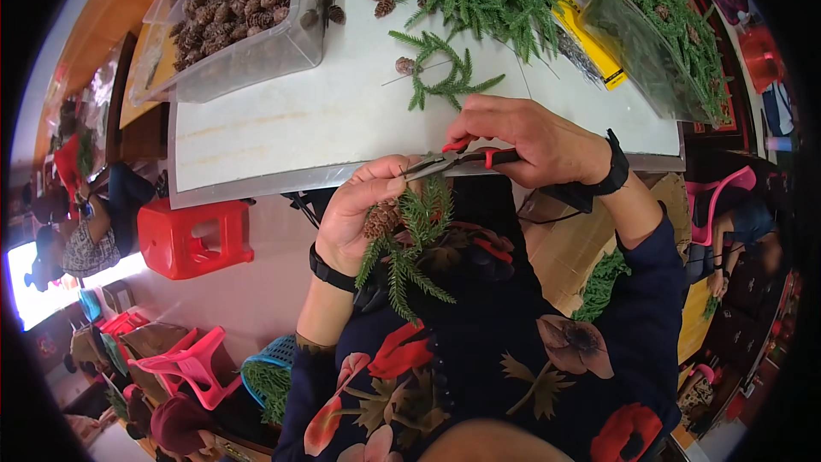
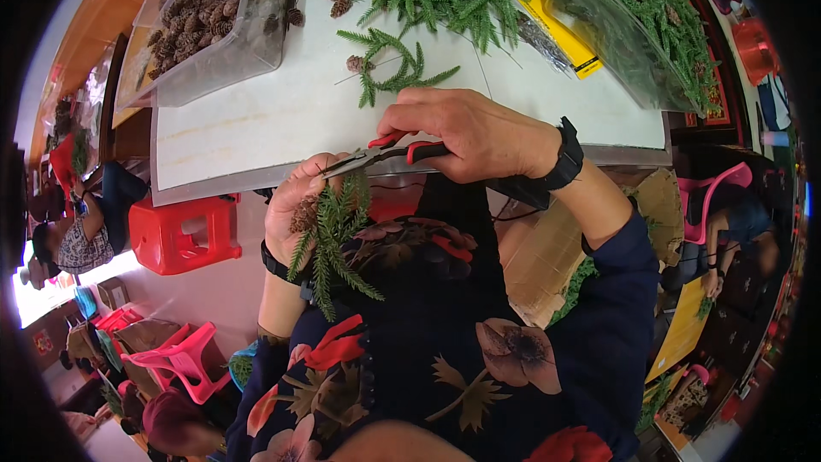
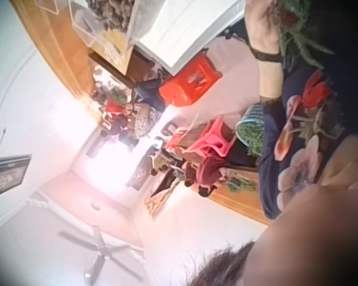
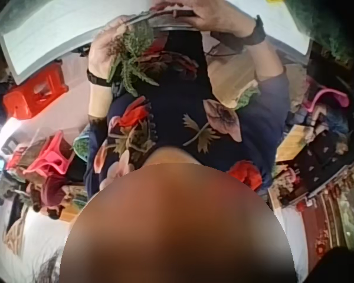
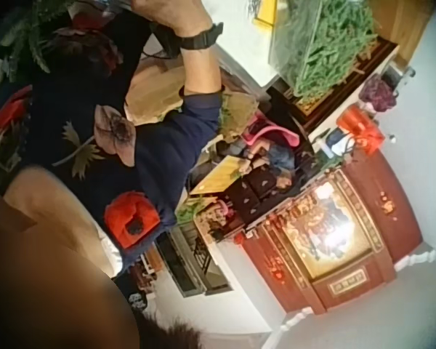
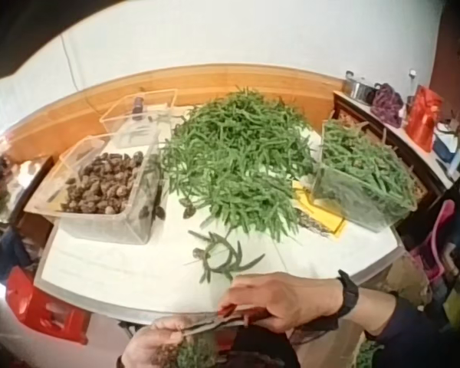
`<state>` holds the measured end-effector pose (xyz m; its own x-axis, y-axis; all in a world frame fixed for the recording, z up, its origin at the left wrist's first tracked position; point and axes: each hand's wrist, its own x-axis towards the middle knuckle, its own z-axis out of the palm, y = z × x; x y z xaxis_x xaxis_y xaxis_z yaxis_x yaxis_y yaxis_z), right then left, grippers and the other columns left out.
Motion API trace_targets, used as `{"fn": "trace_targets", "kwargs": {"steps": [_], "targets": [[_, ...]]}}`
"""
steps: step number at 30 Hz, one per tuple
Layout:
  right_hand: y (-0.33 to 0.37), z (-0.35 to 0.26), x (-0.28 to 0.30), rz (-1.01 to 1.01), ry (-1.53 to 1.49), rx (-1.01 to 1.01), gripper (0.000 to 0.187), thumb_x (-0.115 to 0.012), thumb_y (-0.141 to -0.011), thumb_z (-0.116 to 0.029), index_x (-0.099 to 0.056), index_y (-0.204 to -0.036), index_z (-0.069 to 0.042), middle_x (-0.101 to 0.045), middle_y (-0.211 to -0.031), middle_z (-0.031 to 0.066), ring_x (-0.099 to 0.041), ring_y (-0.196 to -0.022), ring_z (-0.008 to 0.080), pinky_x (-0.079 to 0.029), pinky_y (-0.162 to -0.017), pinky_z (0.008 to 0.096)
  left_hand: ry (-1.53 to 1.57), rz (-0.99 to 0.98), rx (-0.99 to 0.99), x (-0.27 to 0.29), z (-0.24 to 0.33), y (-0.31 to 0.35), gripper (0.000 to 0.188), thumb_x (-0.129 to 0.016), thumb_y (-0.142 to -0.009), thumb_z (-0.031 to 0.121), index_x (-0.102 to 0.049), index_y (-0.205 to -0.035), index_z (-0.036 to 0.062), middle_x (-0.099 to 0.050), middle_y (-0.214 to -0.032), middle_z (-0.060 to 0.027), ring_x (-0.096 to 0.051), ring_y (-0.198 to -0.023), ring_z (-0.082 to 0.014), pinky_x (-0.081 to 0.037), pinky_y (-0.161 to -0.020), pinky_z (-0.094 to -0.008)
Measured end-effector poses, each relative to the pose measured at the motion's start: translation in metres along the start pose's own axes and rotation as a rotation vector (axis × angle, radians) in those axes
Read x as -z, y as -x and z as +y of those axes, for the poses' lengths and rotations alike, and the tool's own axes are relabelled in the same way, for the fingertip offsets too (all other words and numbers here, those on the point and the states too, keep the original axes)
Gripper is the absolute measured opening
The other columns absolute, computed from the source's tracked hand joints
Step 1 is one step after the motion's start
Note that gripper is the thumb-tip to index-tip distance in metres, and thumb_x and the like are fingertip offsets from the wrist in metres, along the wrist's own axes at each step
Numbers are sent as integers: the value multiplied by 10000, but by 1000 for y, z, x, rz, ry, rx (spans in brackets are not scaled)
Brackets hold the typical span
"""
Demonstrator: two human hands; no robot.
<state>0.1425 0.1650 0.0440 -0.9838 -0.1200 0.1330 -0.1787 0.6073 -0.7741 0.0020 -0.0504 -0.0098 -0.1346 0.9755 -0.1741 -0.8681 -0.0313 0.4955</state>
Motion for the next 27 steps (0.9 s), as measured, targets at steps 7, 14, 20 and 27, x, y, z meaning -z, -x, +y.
{"fn": "trace_targets", "kwargs": {"steps": [7,14,20,27], "targets": [[-2,3,2,-99,-109,-38,324,-642,-737,34,-587,-1047,-41,-549,-867,98,-582,-769,267,-473,-666,346,87,-79,105,-5,0,-2,120,-574,-866,59,-599,-908,-51,-618,-898,-103,-606,-812,-179,-503,-761,-291],[-1,0,5,-138,-126,-83,299,-634,-735,25,-582,-1022,-42,-564,-837,108,-580,-721,289,-454,-626,355,12,-41,116,-8,1,-4,110,-567,-863,51,-603,-906,-44,-623,-873,-87,-593,-774,-143,-485,-717,-260],[4,-11,8,-146,52,-262,207,-634,-771,-56,-577,-970,-35,-574,-754,146,-551,-682,348,-429,-598,386,-223,293,31,-15,0,-7,81,-608,-839,30,-620,-906,-13,-630,-858,-33,-571,-725,-107,-460,-692,-231],[12,-11,-17,-10,169,-443,171,-640,-829,-160,-584,-919,-26,-592,-730,183,-561,-708,407,-437,-613,437,-1168,482,-377,-25,-9,-15,68,-663,-836,50,-656,-890,9,-603,-743,-26,-560,-657,-99,-439,-619,-242]]}}
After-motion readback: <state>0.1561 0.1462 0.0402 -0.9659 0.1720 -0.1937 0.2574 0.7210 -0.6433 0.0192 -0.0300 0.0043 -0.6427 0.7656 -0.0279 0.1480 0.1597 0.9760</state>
